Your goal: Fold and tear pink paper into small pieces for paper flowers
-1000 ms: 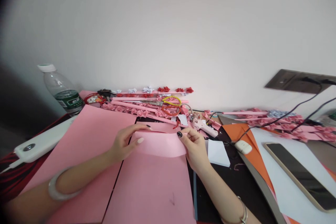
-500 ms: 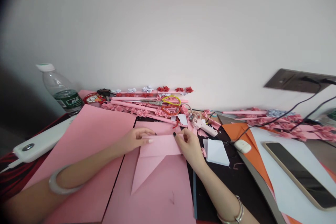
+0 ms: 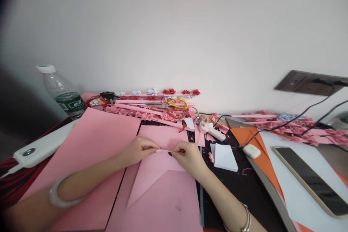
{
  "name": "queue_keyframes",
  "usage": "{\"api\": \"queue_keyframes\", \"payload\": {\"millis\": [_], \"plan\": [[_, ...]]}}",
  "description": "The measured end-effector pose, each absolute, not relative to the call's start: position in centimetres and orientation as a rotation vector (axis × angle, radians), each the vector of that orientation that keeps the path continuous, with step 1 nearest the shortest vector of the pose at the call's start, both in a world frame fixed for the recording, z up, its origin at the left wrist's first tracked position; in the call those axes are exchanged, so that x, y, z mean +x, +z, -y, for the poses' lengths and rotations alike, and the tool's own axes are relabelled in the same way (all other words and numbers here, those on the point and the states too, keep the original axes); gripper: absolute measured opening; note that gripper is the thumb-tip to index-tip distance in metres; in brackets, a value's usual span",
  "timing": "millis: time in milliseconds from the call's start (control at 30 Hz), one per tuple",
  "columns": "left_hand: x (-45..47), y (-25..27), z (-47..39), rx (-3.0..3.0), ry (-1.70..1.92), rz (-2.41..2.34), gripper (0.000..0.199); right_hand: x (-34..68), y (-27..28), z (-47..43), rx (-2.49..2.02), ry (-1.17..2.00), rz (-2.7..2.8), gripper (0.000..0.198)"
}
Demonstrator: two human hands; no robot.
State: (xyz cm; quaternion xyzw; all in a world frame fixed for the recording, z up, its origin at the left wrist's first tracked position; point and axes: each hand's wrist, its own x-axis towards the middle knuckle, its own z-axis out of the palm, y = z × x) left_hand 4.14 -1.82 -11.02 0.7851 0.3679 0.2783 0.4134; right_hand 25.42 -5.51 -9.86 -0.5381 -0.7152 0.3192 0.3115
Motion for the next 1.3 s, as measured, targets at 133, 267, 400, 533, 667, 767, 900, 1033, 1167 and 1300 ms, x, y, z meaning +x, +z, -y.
{"api": "queue_keyframes", "payload": {"millis": [133,267,400,533,667,767,900,1033,1167,1300], "plan": [[4.5,-11.5,2.2,2.174,0.745,-0.859,0.017,24.9,-9.9,6.0,-1.25,0.68,2.074,0.017],[5.1,-11.6,2.7,2.331,0.772,-0.827,0.02,24.3,-9.9,6.2,-1.239,0.499,2.169,0.021],[5.1,-11.3,2.7,2.332,0.778,-0.842,0.025,24.7,-9.4,6.1,-1.291,0.482,2.197,0.025],[4.4,-11.0,1.8,2.26,0.822,-0.943,0.023,26.7,-8.9,5.0,-1.361,0.471,2.138,0.026],[3.6,-10.6,1.0,2.196,0.852,-1.037,0.021,28.7,-8.4,4.0,-1.525,0.265,2.0,0.023],[3.7,-10.4,1.0,2.118,0.845,-1.034,0.02,28.4,-8.0,4.2,-1.511,0.307,1.865,0.021],[4.3,-10.3,1.6,2.032,0.773,-0.89,0.018,26.5,-8.2,5.3,-1.342,0.724,1.996,0.017],[4.2,-10.2,1.8,1.988,0.72,-0.853,0.019,25.9,-8.3,5.6,-1.358,0.78,2.021,0.022],[3.6,-10.3,1.0,1.982,0.759,-0.943,0.02,26.9,-7.8,5.0,-1.41,0.746,1.957,0.02],[2.9,-10.9,-0.1,1.877,0.863,-1.008,0.021,28.2,-7.4,4.2,-1.441,0.717,1.894,0.022]]}}
